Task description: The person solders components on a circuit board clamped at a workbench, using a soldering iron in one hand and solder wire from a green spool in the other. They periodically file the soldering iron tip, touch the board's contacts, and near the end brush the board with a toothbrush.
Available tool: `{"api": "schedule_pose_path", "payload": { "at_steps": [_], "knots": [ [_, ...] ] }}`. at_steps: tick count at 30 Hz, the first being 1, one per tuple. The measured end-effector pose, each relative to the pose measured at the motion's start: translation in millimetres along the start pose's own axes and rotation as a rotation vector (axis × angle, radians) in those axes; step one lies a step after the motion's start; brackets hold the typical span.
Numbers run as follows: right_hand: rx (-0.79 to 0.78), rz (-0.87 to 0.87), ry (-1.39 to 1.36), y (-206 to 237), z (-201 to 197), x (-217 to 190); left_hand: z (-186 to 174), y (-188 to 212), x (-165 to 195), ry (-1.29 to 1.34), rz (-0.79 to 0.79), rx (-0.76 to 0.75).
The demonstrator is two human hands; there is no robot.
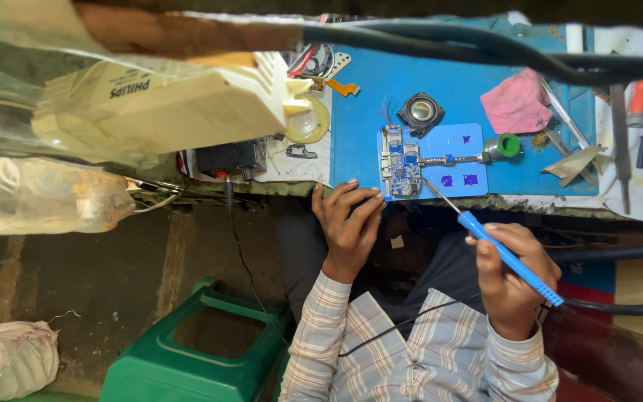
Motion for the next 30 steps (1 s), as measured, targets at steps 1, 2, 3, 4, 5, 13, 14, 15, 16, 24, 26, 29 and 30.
{"api": "schedule_pose_path", "payload": {
  "at_steps": [1, 2, 3, 4, 5, 13, 14, 15, 16, 24, 26, 29, 30],
  "knots": [
    [-0.013, -0.009, 0.022, 1, 1, -1, 0, 0, 0, 0.007, -0.001, -0.002],
    [-0.018, -0.009, 0.017, 1, 2, -1, 0, 0, 0, 0.012, -0.003, -0.001],
    [-0.026, -0.009, 0.013, 2, 3, -1, -1, 0, 0, 0.019, -0.007, 0.0],
    [-0.033, -0.008, 0.011, 4, 3, -2, -1, 0, 0, 0.022, -0.008, 0.002],
    [-0.025, 0.005, -0.005, 5, 2, -2, -3, 0, 0, 0.026, -0.008, 0.005],
    [0.005, 0.02, -0.013, 11, -4, -15, -8, 0, 2, 0.02, -0.017, 0.0],
    [-0.001, 0.007, 0.012, 10, -1, -17, -9, 0, 3, 0.018, -0.015, -0.001],
    [-0.009, -0.008, 0.037, 9, 2, -20, -11, 0, 3, 0.015, -0.013, 0.0],
    [-0.019, -0.021, 0.063, 9, 4, -22, -13, 0, 3, 0.019, -0.018, -0.002],
    [0.101, -0.093, 0.065, 41, -7, -38, -28, -1, 4, 0.081, -0.032, 0.01],
    [0.162, -0.138, 0.062, 52, -14, -40, -44, 0, 9, 0.167, -0.042, 0.06],
    [0.249, -0.244, 0.038, 63, -15, -41, -94, 9, 16, 0.352, -0.071, 0.205],
    [0.263, -0.272, 0.013, 66, -12, -40, -116, 17, 17, 0.428, -0.088, 0.264]
  ]
}}
Point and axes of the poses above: each hand's wrist, its own y-axis away from the middle knuckle, its own z-axis out of the palm, x = y × z, the point moved 8 cm from there along -y, towards the middle knuckle, and after that the axes turned 2 degrees about -z, right-handed, at the moved point
